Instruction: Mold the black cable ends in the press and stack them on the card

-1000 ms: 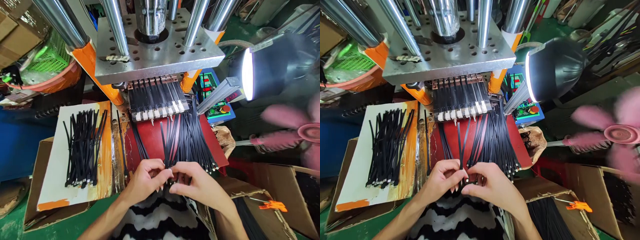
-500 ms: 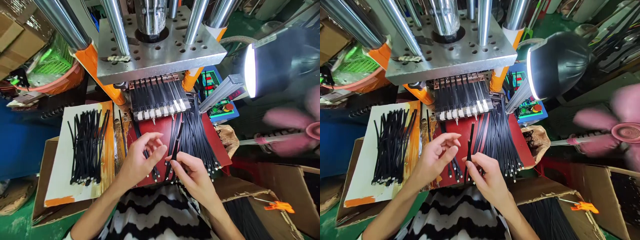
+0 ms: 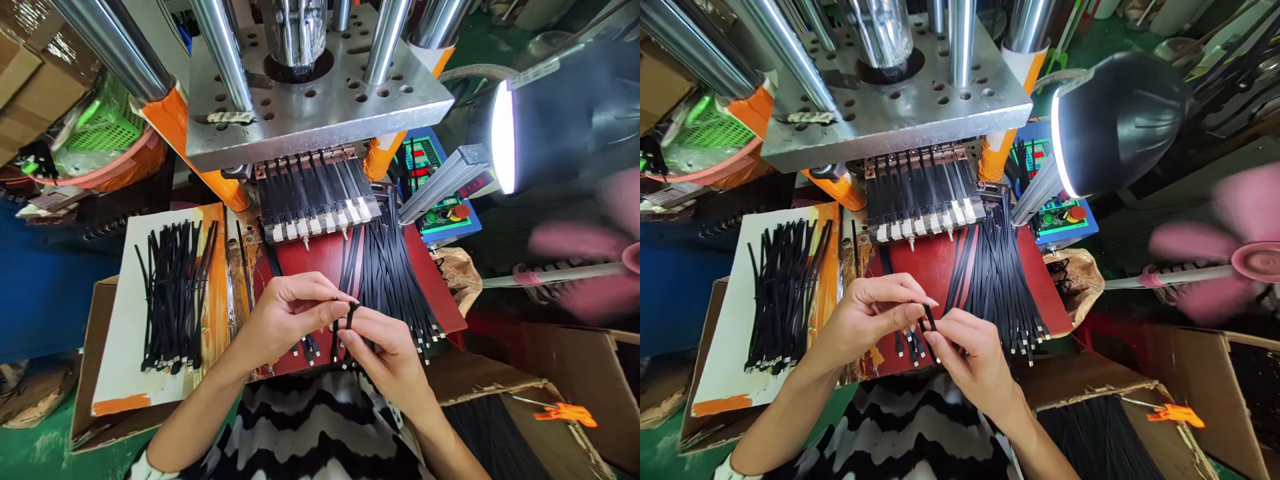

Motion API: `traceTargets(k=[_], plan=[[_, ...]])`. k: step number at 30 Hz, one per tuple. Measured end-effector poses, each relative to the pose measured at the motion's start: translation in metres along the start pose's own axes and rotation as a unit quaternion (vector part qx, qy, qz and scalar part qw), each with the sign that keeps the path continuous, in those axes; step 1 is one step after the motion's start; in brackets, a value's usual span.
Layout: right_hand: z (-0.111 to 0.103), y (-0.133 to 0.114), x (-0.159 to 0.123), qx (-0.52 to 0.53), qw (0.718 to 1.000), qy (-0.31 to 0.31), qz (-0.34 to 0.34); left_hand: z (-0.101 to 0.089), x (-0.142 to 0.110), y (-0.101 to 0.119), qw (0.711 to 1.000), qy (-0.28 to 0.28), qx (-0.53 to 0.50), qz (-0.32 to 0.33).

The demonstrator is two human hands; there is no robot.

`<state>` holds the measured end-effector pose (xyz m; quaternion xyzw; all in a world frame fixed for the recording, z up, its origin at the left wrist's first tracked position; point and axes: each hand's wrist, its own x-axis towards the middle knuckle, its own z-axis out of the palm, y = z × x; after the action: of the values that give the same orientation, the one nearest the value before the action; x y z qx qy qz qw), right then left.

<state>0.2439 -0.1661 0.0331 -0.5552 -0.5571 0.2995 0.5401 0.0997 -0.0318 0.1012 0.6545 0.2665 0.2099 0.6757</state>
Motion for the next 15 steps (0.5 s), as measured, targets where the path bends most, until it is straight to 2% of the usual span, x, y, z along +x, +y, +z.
traceTargets(k=[4, 9, 12, 15], plan=[[-0.001, -0.006, 0.009, 0.001, 1.0, -0.021, -0.003, 0.002, 0.001, 0.0, 1.0, 0.01, -0.007, 0.003], [0.006, 0.006, 0.012, 0.009, 1.0, -0.019, 0.024, 0.003, 0.01, 0.003, 0.988, 0.03, 0.134, 0.074], [0.014, 0.016, 0.004, 0.017, 0.995, -0.043, 0.085, -0.004, 0.032, 0.007, 0.968, 0.066, 0.208, 0.124], [0.002, 0.01, 0.001, 0.034, 0.979, -0.139, 0.147, -0.019, 0.071, 0.009, 0.936, 0.128, 0.274, 0.178]])
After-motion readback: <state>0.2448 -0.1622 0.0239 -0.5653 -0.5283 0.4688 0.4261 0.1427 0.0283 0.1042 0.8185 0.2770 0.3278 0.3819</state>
